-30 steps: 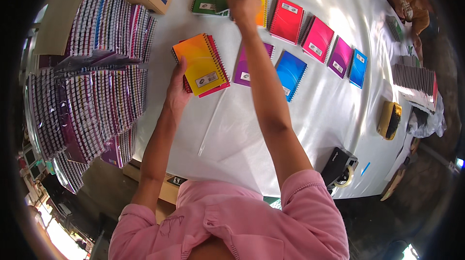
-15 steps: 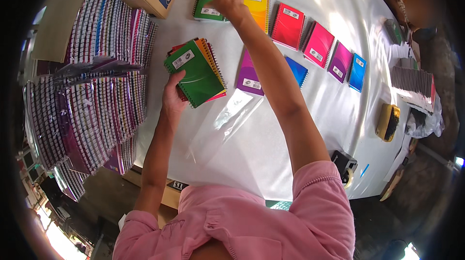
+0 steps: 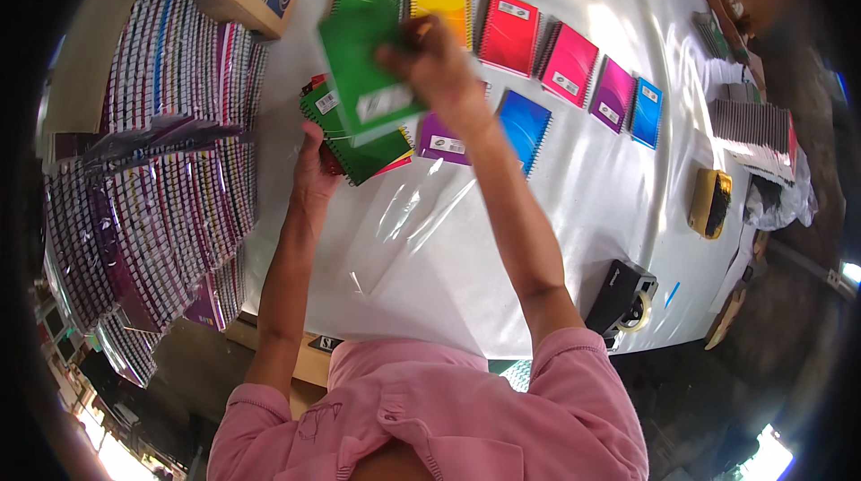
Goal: The person gathers small spiral-bound notebooks of various colors from a table and places them into clear plastic bags. They then use a tape dispenser to seal the bags, repeating this process for multiple sets of notebooks.
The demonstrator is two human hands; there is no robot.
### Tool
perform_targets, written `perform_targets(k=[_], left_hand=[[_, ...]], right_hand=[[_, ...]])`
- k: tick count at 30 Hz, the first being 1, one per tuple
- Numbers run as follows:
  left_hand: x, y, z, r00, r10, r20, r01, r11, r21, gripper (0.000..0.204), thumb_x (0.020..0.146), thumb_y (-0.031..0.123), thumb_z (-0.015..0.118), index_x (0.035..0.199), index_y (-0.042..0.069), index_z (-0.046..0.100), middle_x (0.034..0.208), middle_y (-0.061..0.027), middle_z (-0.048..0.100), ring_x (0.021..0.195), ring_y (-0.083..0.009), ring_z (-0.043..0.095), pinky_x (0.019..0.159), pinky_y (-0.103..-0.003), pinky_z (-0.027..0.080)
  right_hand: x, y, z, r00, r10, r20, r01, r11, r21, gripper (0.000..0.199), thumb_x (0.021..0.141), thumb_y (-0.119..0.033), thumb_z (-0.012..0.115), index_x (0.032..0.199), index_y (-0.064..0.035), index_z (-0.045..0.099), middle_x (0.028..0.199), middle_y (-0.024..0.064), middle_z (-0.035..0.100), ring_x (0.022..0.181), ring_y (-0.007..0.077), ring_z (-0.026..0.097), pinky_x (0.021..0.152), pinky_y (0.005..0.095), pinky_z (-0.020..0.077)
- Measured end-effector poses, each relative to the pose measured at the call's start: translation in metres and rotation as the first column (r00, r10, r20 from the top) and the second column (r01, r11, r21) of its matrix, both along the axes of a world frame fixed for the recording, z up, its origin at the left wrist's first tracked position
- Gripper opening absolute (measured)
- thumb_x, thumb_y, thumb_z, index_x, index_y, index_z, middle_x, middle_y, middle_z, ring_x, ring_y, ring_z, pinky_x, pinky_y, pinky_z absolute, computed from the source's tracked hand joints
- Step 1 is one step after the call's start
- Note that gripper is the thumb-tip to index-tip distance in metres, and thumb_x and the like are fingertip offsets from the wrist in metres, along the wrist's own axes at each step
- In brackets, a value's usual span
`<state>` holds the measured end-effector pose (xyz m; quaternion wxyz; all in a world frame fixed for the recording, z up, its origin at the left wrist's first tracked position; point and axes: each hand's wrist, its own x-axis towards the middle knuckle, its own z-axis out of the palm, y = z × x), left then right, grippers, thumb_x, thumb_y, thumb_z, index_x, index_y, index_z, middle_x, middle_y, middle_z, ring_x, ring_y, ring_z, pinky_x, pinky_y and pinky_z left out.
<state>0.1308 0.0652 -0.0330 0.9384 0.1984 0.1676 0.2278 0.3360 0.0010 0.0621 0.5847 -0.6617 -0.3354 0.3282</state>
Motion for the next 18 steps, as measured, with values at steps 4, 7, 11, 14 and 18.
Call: perform_targets(k=[4,7,11,14,18], left_hand=[[0.015,-0.008,0.021,0.986,-0.024,-0.164,0.026,1.000,0.010,0.060,0.081,0.033,0.070,0.129,0.004,0.047,0.117,-0.0074,0.058,0.106,-0.0194,0.059,0.089,-0.035,0.050],[0.018,-0.010,0.024,0.973,-0.029,-0.227,0.037,0.999,0.034,0.057,0.080,0.028,0.067,0.128,0.003,0.047,0.115,-0.0069,0.058,0.103,-0.0181,0.059,0.087,-0.033,0.051],[0.027,-0.013,0.022,0.974,-0.033,-0.224,0.038,0.999,0.016,0.055,0.081,0.026,0.066,0.128,0.004,0.047,0.114,-0.0080,0.058,0.103,-0.0183,0.059,0.087,-0.033,0.051],[0.021,-0.014,0.031,0.964,0.027,-0.266,-0.012,0.998,0.056,0.053,0.082,0.024,0.065,0.128,0.003,0.047,0.114,-0.0089,0.058,0.103,-0.0192,0.060,0.087,-0.034,0.051],[0.017,-0.010,0.025,0.974,-0.031,-0.223,0.040,0.998,0.038,0.050,0.083,0.021,0.063,0.127,0.002,0.048,0.115,-0.0095,0.058,0.104,-0.0206,0.060,0.088,-0.035,0.050]], right_hand=[[0.017,-0.005,-0.049,0.752,-0.268,0.602,0.296,0.954,0.054,0.041,0.073,-0.018,0.079,0.100,0.0047,0.060,0.102,0.0217,0.061,0.095,0.0323,0.059,0.083,0.0380,0.0461],[0.060,0.014,-0.056,0.621,-0.178,0.763,0.555,0.787,-0.268,0.051,0.069,-0.032,0.080,0.100,0.0046,0.061,0.112,0.0241,0.054,0.106,0.0368,0.050,0.085,0.0478,0.0415],[0.082,0.017,-0.089,0.371,-0.170,0.913,0.686,0.713,-0.146,0.060,0.068,-0.041,0.079,0.106,0.0018,0.060,0.117,0.0229,0.050,0.110,0.0361,0.047,0.084,0.0515,0.0384],[0.082,0.004,-0.072,0.424,-0.249,0.871,0.686,0.716,-0.129,0.062,0.066,-0.039,0.081,0.108,-0.0001,0.059,0.119,0.0223,0.050,0.109,0.0352,0.047,0.083,0.0502,0.0375],[0.141,-0.083,-0.071,0.194,-0.389,0.901,0.958,0.271,-0.089,0.074,0.060,-0.046,0.083,0.110,0.0002,0.054,0.122,0.0229,0.049,0.116,0.0392,0.044,0.084,0.0529,0.0383]])
